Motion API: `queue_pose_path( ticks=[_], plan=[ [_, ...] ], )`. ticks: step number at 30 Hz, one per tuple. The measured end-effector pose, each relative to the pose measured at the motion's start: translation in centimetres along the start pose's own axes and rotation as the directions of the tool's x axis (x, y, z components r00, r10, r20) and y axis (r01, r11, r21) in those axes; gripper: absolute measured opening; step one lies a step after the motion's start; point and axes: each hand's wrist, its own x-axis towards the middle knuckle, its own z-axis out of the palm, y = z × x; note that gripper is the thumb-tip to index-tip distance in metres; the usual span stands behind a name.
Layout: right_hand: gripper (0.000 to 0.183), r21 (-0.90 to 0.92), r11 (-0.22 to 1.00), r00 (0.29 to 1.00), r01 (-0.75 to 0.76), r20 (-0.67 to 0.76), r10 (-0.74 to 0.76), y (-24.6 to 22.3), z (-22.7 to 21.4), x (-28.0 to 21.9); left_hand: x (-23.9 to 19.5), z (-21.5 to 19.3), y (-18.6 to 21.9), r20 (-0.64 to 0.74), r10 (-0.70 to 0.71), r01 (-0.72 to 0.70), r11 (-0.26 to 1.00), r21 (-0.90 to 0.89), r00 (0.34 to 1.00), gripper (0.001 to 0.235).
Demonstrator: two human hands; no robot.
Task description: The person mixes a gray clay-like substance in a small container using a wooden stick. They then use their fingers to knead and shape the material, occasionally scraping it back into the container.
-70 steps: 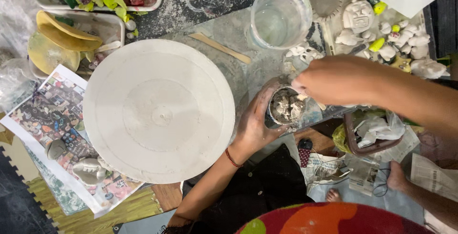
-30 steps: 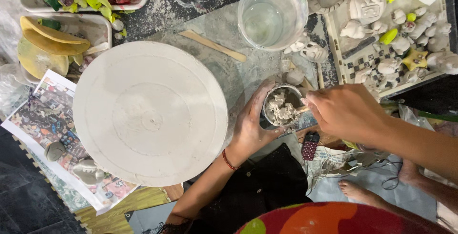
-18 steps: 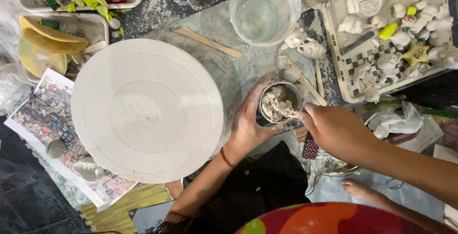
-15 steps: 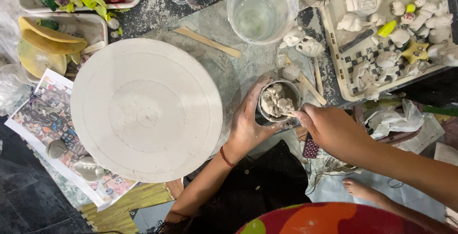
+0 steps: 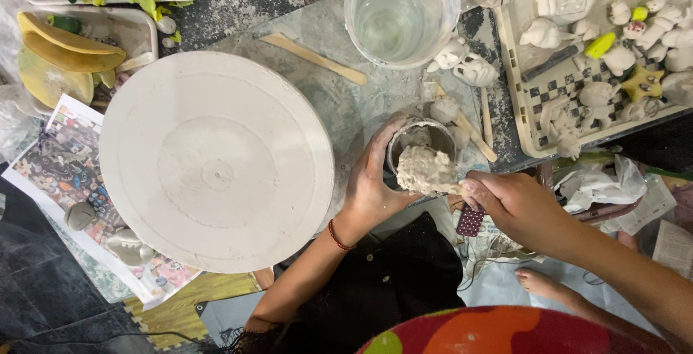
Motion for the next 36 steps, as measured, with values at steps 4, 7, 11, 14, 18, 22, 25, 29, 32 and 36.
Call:
queue_pose_path(
  ticks=[4,7,11,14,18,22,25,29,32,36],
  plan=[
    [0.037,0.110,0.994,1.000,-0.004,-0.027,0.007,0.2,-0.2,1.0,0.3,0.0,0.1,0.012,0.010,-0.010,1.000,-0.005,1.000,0.104],
    [0.033,-0.013,0.997,0.997,-0.081,0.003,0.081,0.2,-0.6,1.9,0.3,0.0,0.0,0.008,0.023,-0.023,1.000,0.006,1.000,0.104],
    [0.027,-0.132,0.985,0.991,0.111,-0.058,-0.119,0.1,-1.0,2.4,0.1,0.1,-0.5,0.011,0.041,-0.041,0.999,0.025,0.999,0.106],
    [0.026,-0.112,0.992,0.996,0.065,-0.050,-0.071,-0.2,-1.0,2.2,-0.2,0.1,-0.7,0.007,0.056,-0.056,0.998,0.017,0.998,0.107],
    [0.029,-0.114,0.993,0.999,-0.029,-0.038,0.025,-0.6,-1.6,1.7,-0.2,0.1,-1.0,0.004,0.082,-0.082,0.997,0.007,0.997,0.106],
    [0.037,-0.149,0.988,0.997,-0.045,-0.074,0.035,-0.5,-2.4,0.4,-0.2,0.1,-0.9,0.006,0.085,-0.085,0.996,-0.008,0.996,0.106],
    [0.047,-0.174,0.956,0.971,-0.235,-0.081,0.224,-0.5,-2.7,-0.5,-0.1,0.0,-0.8,0.016,0.068,-0.068,0.998,0.002,0.998,0.105],
    [0.042,-0.180,0.955,0.969,-0.235,-0.125,0.215,-0.3,-2.8,-1.7,-0.3,0.0,-1.0,0.027,0.040,-0.040,0.999,-0.004,0.999,0.105],
    [0.038,-0.241,0.923,0.947,-0.300,-0.193,0.258,-0.1,-2.7,-3.1,-0.3,0.0,-1.1,0.024,0.050,-0.049,0.999,-0.016,0.998,0.107],
    [0.024,-0.238,0.943,0.930,-0.231,-0.339,0.142,1.0,-2.0,-4.8,-0.3,-0.2,-1.0,0.030,0.023,-0.022,0.999,-0.036,0.999,0.106]
  ],
)
